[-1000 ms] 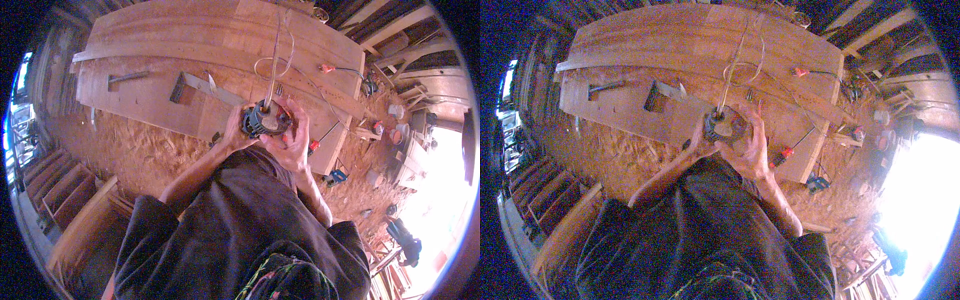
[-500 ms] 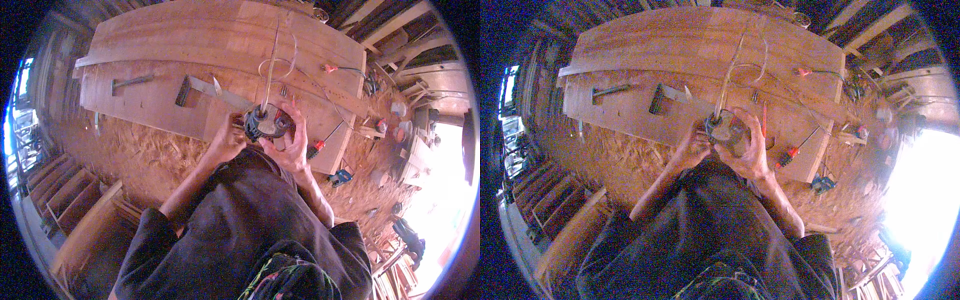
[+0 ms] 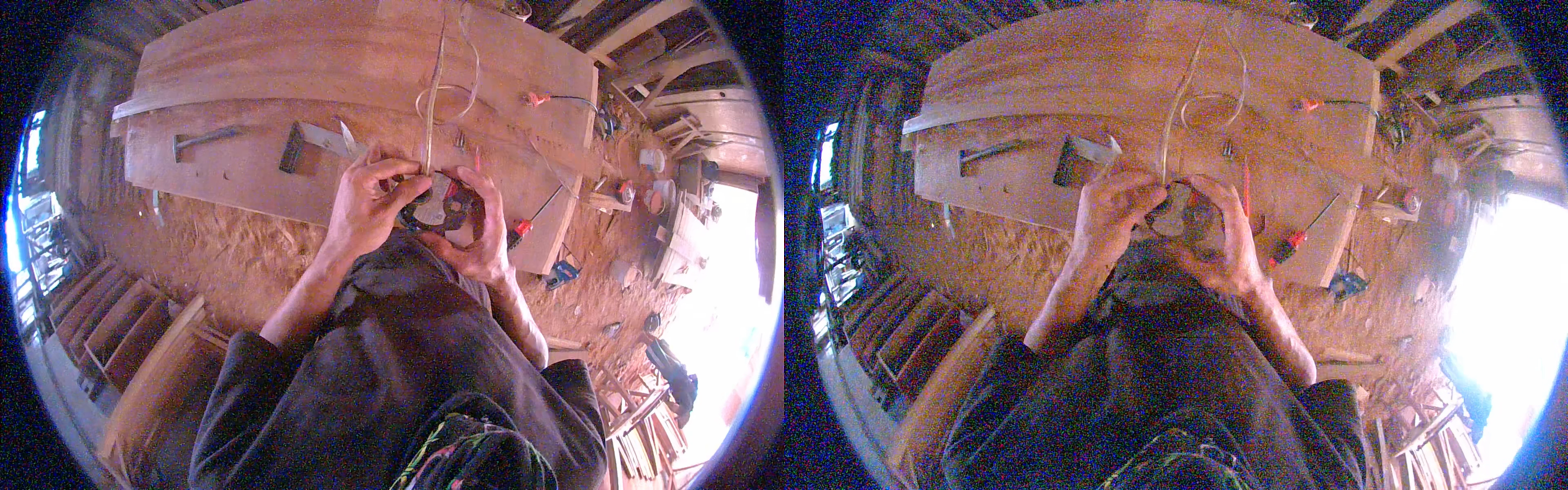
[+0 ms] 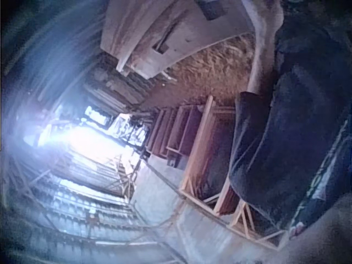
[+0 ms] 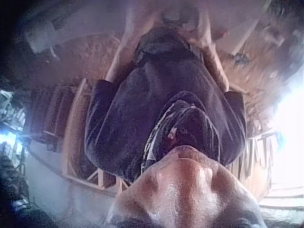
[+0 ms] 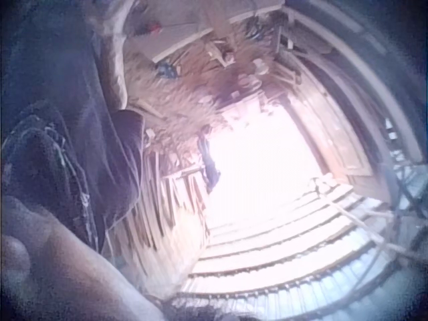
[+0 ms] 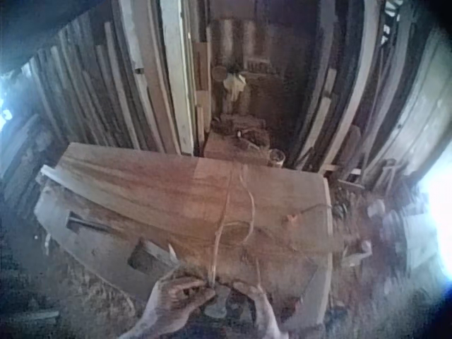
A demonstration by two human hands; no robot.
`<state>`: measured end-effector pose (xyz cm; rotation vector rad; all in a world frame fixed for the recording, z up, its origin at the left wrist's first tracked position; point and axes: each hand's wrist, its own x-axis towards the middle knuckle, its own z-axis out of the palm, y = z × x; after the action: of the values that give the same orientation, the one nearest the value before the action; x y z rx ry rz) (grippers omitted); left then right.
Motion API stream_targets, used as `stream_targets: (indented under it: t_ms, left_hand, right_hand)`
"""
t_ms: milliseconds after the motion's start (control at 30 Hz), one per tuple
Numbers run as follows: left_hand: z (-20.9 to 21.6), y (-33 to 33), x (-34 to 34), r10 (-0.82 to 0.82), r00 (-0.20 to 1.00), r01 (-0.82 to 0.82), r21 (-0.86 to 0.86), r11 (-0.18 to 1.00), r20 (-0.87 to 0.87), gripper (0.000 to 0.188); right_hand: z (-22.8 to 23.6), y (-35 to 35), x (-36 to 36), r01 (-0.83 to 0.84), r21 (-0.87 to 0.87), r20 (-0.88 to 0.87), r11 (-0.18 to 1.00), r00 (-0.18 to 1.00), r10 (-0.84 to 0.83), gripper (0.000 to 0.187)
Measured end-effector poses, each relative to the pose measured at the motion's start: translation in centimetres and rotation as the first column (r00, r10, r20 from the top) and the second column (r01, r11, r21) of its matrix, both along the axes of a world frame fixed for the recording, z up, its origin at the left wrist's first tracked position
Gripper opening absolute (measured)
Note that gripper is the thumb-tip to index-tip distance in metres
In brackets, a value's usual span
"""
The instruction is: The person uses a screwdriver to tighten a screw on a small black component. They then attach this component to a handheld power tool, likely a router, and secure it by tightening a knob. The person continues to adjust and tighten parts of the tool.
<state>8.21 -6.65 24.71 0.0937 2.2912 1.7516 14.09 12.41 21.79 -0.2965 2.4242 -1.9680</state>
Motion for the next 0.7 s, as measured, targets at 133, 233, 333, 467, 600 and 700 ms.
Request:
stream_targets:
  t_ms: [133, 233, 333, 467, 600, 700]
  left_hand:
    - [0.1, 0.2, -0.1, -0.025, 0.999, 0.025, 0.015, 1.000, -0.038, 0.015]
    - [0.3, 0.4, -0.4, -0.056, 0.991, 0.062, 0.044, 0.997, -0.123, 0.008]
    - [0.4, 0.3, -0.1, -0.059, 0.986, 0.071, 0.073, 0.995, -0.154, 0.011]
    - [-0.4, -0.2, 0.3, -0.085, 0.985, 0.109, 0.160, 0.981, -0.148, 0.016]
    - [-0.9, -0.1, 0.5, -0.139, 0.990, 0.140, 0.267, 0.953, -0.023, 0.019]
    - [-0.8, -0.4, 0.4, -0.159, 0.986, 0.133, 0.341, 0.931, 0.049, 0.020]
  right_hand:
    - [0.3, -0.1, 0.1, -0.003, 0.108, 0.044, 0.994, 0.999, -0.002, 0.098]
    - [2.0, -0.5, -0.3, 0.000, 0.207, 0.158, 0.978, 0.987, -0.034, 0.097]
    - [3.1, 0.0, -1.0, -0.030, 0.296, 0.086, 0.955, 0.996, 0.004, 0.094]
    - [2.9, -0.1, -0.6, -0.030, 0.202, 0.156, 0.979, 0.988, -0.002, 0.095]
    - [2.5, -0.2, -0.3, -0.016, 0.226, 0.164, 0.974, 0.986, -0.022, 0.098]
    - [2.2, -0.1, 0.0, -0.026, 0.273, 0.157, 0.962, 0.987, -0.017, 0.097]
